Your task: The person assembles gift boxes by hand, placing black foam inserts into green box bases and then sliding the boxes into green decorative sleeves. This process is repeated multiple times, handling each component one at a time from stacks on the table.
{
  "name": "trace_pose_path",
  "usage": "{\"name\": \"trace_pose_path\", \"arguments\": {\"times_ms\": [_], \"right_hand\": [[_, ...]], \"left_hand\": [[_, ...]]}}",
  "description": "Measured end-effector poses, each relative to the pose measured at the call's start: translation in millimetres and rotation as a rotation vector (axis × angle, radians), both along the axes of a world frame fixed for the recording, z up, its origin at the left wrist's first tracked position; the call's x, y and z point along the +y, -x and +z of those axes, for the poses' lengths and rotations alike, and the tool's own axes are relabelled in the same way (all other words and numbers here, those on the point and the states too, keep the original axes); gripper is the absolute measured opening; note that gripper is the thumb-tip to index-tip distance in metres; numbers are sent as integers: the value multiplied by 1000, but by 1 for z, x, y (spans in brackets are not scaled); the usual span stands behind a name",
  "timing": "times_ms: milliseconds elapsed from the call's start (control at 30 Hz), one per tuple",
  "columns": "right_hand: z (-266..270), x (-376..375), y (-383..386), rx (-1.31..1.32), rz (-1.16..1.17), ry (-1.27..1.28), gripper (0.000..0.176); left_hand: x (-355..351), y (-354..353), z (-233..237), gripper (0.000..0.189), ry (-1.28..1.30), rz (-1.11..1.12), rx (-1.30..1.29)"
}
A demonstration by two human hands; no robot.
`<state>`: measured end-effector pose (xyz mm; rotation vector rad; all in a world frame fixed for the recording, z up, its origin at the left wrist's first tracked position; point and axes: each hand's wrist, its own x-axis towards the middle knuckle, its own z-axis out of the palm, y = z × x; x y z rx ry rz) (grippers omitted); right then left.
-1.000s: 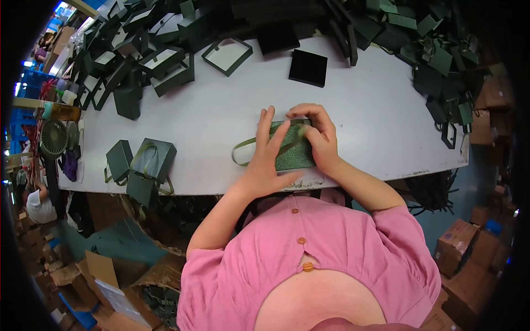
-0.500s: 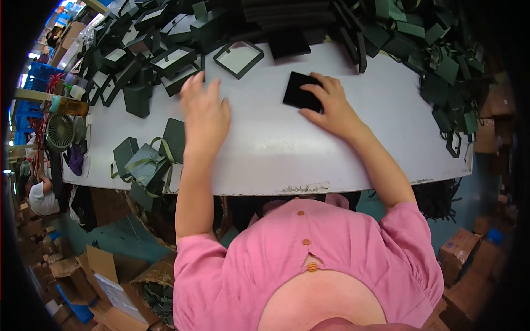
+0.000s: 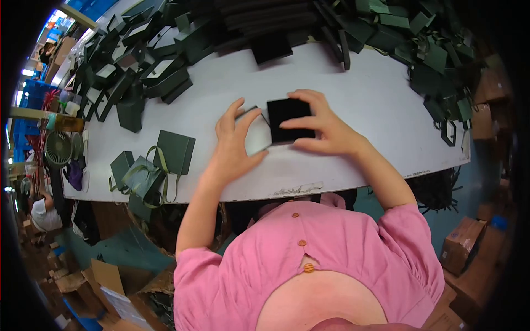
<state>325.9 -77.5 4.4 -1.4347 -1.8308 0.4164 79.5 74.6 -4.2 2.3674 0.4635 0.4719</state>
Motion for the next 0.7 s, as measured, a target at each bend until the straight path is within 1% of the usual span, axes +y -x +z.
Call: {"name": "trace_pose_path", "arguments": {"times_ms": [67, 100, 200, 233, 333, 367, 400, 433, 467, 500, 533, 567, 600, 633, 700], "right_hand": [[1, 1, 5, -68, 109, -21, 44], [-1, 2, 9, -74, 157, -22, 43], [-24, 5, 33, -133, 280, -63, 46], [-20, -3, 45, -274, 224, -5, 42], [-12, -8, 38, -404, 247, 18, 44], [-7, -5, 25, -319, 311, 60, 39], [-11, 3, 0, -236, 315, 0, 33], [-11, 7, -20, -101, 54, -90, 24], [-13, 15, -50, -97, -212, -195, 25], [4, 31, -71, 8, -520, -326, 25], [23, 51, -114, -382, -678, -596, 35], [37, 65, -137, -521, -855, -689, 47], [37, 80, -166, -562, -1048, -594, 57], [31, 91, -204, -401, -1020, -469, 98], [41, 103, -230, -426, -1063, -385, 93]], "left_hand": [[-18, 2, -3, 98, 60, 9, -133], [-21, 2, -16, 106, 135, -54, -229], [-32, -9, -16, 108, 95, -144, -191], [-31, -11, -21, 109, -17, -207, -240], [-25, -9, -21, 103, 24, -287, -200], [-25, -6, -17, 87, 36, -286, -146], [-27, -4, -14, 85, -53, -282, -65], [-30, -2, -12, 82, -139, -273, 17], [-34, 0, -9, 80, -225, -261, 99], [-36, 1, -5, 70, -249, -259, 157], [-37, 1, -3, 70, -283, -257, 182], [-38, 0, -1, 69, -316, -255, 206], [-39, 0, 1, 68, -350, -250, 230], [-40, 0, 3, 67, -354, -243, 260], [-41, -1, 7, 64, -364, -227, 319]]}}
